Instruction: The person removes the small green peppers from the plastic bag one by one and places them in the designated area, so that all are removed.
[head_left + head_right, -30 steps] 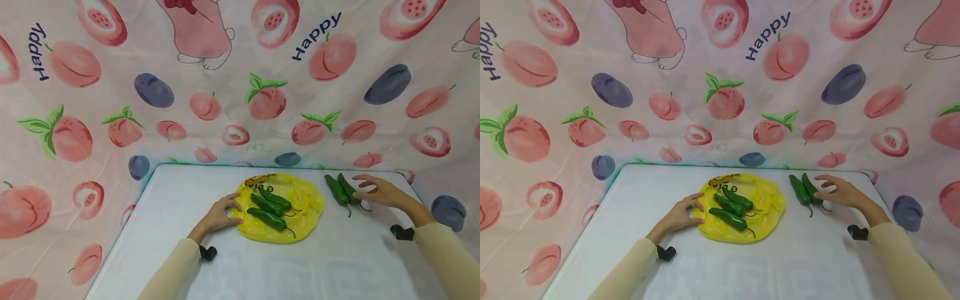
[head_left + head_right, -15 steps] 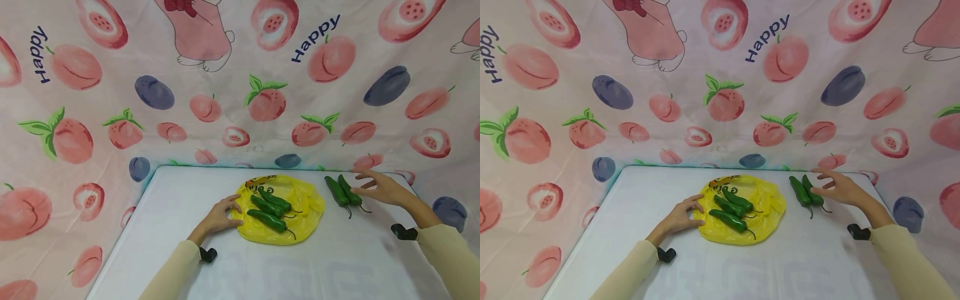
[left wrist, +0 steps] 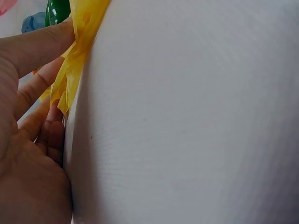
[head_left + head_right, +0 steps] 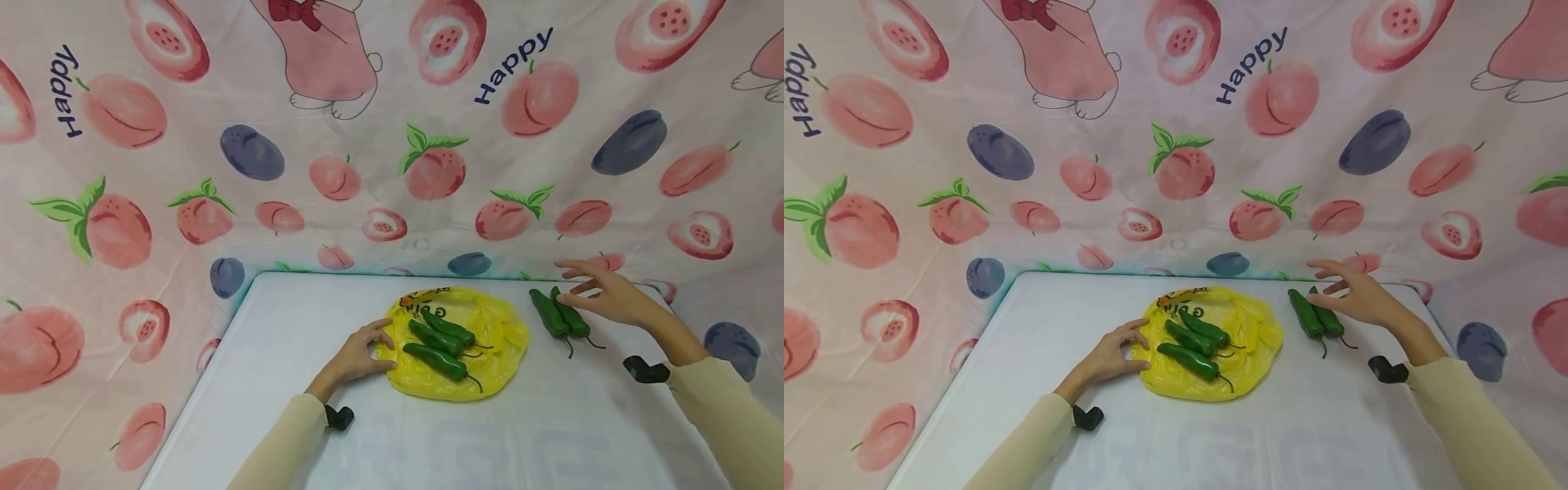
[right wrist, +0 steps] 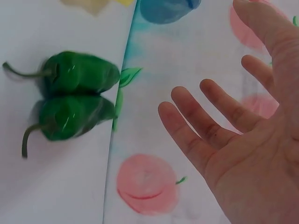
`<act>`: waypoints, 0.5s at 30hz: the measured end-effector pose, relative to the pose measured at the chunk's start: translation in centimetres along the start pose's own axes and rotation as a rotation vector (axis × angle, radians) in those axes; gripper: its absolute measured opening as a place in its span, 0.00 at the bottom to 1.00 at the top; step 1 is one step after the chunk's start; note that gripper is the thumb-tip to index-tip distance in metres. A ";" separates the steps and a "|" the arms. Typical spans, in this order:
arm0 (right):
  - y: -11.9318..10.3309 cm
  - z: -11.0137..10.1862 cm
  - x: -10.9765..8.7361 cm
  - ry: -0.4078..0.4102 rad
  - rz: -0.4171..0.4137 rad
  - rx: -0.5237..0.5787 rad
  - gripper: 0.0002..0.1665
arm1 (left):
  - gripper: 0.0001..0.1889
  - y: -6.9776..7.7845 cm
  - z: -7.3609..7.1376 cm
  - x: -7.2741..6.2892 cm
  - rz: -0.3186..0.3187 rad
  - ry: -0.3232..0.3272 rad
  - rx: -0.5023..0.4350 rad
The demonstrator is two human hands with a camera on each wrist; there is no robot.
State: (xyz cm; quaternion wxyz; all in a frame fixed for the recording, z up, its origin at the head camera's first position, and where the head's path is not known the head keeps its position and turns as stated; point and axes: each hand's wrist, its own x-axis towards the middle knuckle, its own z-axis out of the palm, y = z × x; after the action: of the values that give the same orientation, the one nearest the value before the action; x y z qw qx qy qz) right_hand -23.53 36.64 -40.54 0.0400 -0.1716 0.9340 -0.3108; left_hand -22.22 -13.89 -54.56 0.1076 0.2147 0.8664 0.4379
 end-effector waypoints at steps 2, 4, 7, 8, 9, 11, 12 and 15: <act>-0.2 0.2 0.3 0.008 -0.023 0.008 0.43 | 0.14 0.0 0.0 0.0 0.000 0.000 -0.002; -0.4 0.4 0.5 0.019 -0.048 0.014 0.42 | 0.15 0.0 0.0 0.0 0.001 0.000 -0.002; -0.8 0.7 0.9 0.034 -0.078 0.021 0.42 | 0.14 0.0 0.0 0.0 -0.002 0.002 -0.003; -1.0 0.8 1.0 0.040 -0.082 0.024 0.41 | 0.14 -0.1 0.0 0.0 -0.003 0.002 -0.002; -1.2 0.9 1.1 0.046 -0.082 0.024 0.41 | 0.14 -0.1 0.0 0.0 -0.003 0.002 -0.001; -1.5 1.0 1.4 0.052 -0.085 0.025 0.41 | 0.14 -0.1 0.0 0.0 -0.001 0.004 0.001; -1.6 1.1 1.6 0.054 -0.087 0.025 0.41 | 0.14 -0.2 0.0 0.0 0.001 0.005 0.003; -2.2 1.3 1.9 0.055 -0.085 0.017 0.41 | 0.14 -0.2 0.0 0.0 0.008 0.004 0.002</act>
State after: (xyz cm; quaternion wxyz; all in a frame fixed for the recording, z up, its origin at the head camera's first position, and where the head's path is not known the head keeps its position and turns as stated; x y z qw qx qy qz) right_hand -24.45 33.60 -40.24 0.0027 -0.2023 0.9239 -0.3248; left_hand -22.25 -14.01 -54.72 0.1039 0.2173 0.8663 0.4377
